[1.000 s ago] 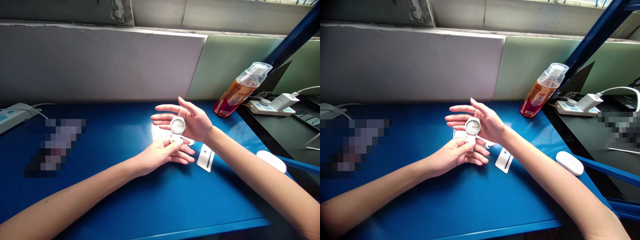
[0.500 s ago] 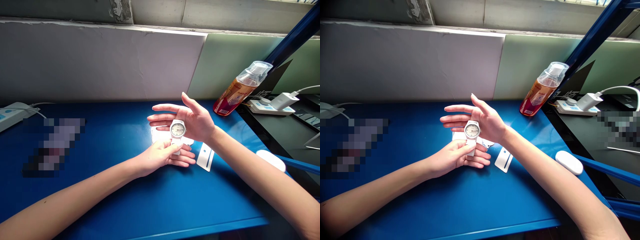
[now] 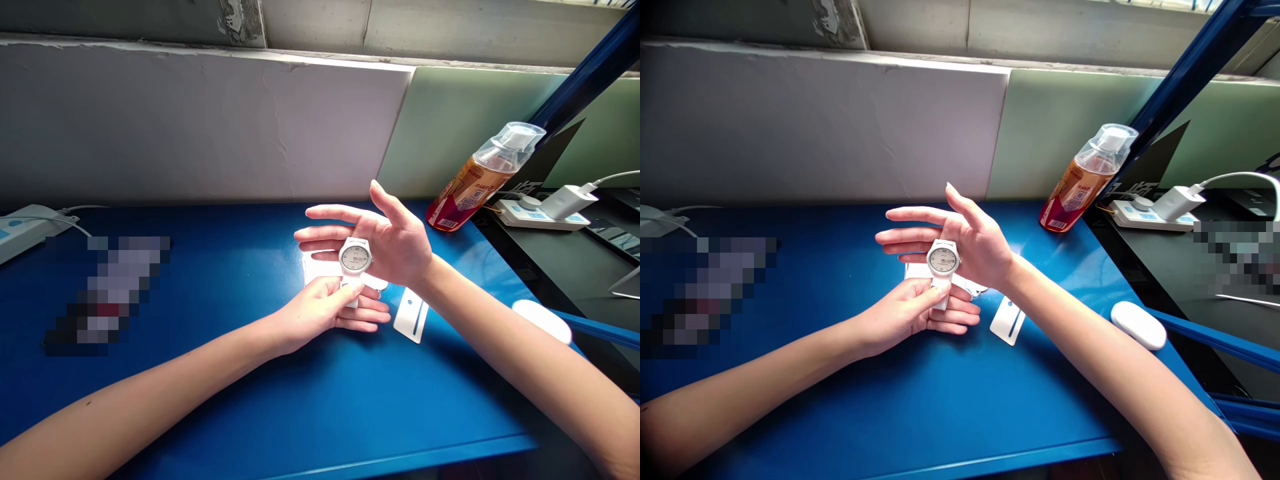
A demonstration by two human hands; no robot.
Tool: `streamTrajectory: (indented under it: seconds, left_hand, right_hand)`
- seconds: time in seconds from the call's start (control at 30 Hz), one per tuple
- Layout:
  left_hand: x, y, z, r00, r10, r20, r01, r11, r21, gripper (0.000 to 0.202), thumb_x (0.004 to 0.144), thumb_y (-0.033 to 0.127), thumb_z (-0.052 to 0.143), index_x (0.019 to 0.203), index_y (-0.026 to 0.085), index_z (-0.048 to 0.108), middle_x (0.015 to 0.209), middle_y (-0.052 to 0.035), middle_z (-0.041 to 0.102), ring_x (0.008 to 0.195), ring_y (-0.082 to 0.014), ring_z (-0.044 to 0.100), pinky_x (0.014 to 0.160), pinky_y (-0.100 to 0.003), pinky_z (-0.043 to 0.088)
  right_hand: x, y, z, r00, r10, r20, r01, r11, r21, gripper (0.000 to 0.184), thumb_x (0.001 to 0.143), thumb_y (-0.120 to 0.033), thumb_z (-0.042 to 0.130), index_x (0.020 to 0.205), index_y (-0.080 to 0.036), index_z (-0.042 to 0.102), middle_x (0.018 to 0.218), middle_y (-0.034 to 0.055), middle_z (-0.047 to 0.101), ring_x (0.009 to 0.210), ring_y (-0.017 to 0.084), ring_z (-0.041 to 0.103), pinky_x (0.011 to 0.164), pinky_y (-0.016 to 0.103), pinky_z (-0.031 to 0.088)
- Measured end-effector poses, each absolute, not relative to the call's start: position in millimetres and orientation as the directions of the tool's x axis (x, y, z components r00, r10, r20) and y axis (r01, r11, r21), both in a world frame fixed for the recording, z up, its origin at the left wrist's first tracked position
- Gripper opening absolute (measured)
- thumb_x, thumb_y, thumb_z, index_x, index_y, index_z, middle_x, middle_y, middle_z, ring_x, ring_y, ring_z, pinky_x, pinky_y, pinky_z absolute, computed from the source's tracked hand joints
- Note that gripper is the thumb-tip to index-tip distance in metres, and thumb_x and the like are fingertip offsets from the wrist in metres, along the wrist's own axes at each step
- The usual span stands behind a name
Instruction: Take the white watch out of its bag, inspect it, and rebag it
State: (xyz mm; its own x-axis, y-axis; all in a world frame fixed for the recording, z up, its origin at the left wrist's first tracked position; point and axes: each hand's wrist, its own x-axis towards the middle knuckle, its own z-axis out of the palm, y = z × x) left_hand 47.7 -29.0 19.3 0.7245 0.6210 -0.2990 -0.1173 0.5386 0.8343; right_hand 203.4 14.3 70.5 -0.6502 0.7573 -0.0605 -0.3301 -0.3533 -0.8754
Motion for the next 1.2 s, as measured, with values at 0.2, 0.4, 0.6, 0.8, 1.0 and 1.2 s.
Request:
streamTrajectory:
  seconds: [0.2, 0.4, 0.6, 0.8, 1.0, 1.2]
  left_hand:
    - [47.8, -32.1, 23.3, 0.722, 0.634, -0.278, -0.125, 0.515, 0.848, 0.046, 0.09, 0.052, 0.067, 0.106, 0.008, 0.069, 0.104, -0.0211, 0.075, 0.097, -0.0304, 0.074, 0.091, -0.044, 0.056]
    - [46.7, -39.0, 41.4, 0.673, 0.718, -0.179, -0.185, 0.397, 0.899, 0.044, 0.088, 0.052, 0.069, 0.104, 0.012, 0.066, 0.083, -0.0092, 0.074, 0.075, -0.0205, 0.073, 0.077, -0.034, 0.057]
    - [38.9, -26.2, 47.2, 0.493, 0.87, -0.001, 0.028, -0.014, 1.0, 0.034, 0.098, 0.045, 0.053, 0.094, 0.014, 0.066, 0.059, 0.0025, 0.057, 0.051, -0.0111, 0.054, 0.06, -0.025, 0.047]
    - [23.2, -9.9, 27.1, 0.523, 0.747, 0.411, 0.488, -0.658, 0.574, 0.02, 0.097, 0.025, 0.049, 0.093, 0.015, 0.066, 0.075, -0.0027, 0.063, 0.062, -0.0138, 0.054, 0.058, -0.025, 0.04]
    - [23.9, -11.0, 13.3, 0.642, 0.507, 0.576, 0.538, -0.832, 0.133, 0.022, 0.1, 0.021, 0.045, 0.1, 0.012, 0.064, 0.09, -0.011, 0.072, 0.082, -0.0231, 0.066, 0.073, -0.033, 0.053]
    - [26.2, -8.7, 7.8, 0.664, 0.493, 0.562, 0.505, -0.85, 0.149, 0.039, 0.099, 0.027, 0.051, 0.132, 0.008, 0.052, 0.123, -0.0179, 0.067, 0.115, -0.0295, 0.064, 0.099, -0.042, 0.052]
  right_hand:
    - [203.3, 12.9, 71.0, -0.655, 0.754, -0.045, -0.342, -0.35, -0.872, 0.067, 0.094, -0.071, 0.028, 0.114, -0.022, 0.07, 0.118, 0.0088, 0.074, 0.115, 0.027, 0.066, 0.099, 0.044, 0.05]
    - [202.6, 14.1, 74.6, -0.558, 0.83, -0.009, -0.316, -0.222, -0.922, 0.05, 0.093, -0.062, 0.047, 0.102, -0.021, 0.073, 0.109, 0.0088, 0.075, 0.108, 0.027, 0.068, 0.093, 0.042, 0.054]
    - [216.2, 10.0, 60.5, -0.138, 0.965, 0.221, -0.124, 0.204, -0.971, 0.019, 0.088, -0.036, 0.065, 0.087, -0.019, 0.074, 0.085, 0.0018, 0.07, 0.082, 0.015, 0.064, 0.079, 0.027, 0.052]
    - [227.2, -21.3, 45.4, -0.182, 0.98, 0.081, -0.056, 0.072, -0.996, 0.036, 0.091, -0.049, 0.06, 0.104, -0.017, 0.069, 0.059, -0.0046, 0.057, 0.047, 0.009, 0.048, 0.046, 0.023, 0.04]
    - [226.4, -40.3, 32.3, -0.179, 0.95, 0.257, 0.159, 0.286, -0.945, 0.02, 0.088, -0.035, 0.068, 0.1, -0.02, 0.075, 0.089, 0.0024, 0.075, 0.071, 0.013, 0.064, 0.06, 0.024, 0.051]
    - [240.6, -36.9, 21.7, -0.151, 0.931, 0.332, 0.282, 0.362, -0.888, 0.018, 0.087, -0.028, 0.067, 0.102, -0.021, 0.076, 0.09, 0.0027, 0.076, 0.074, 0.016, 0.067, 0.062, 0.028, 0.051]
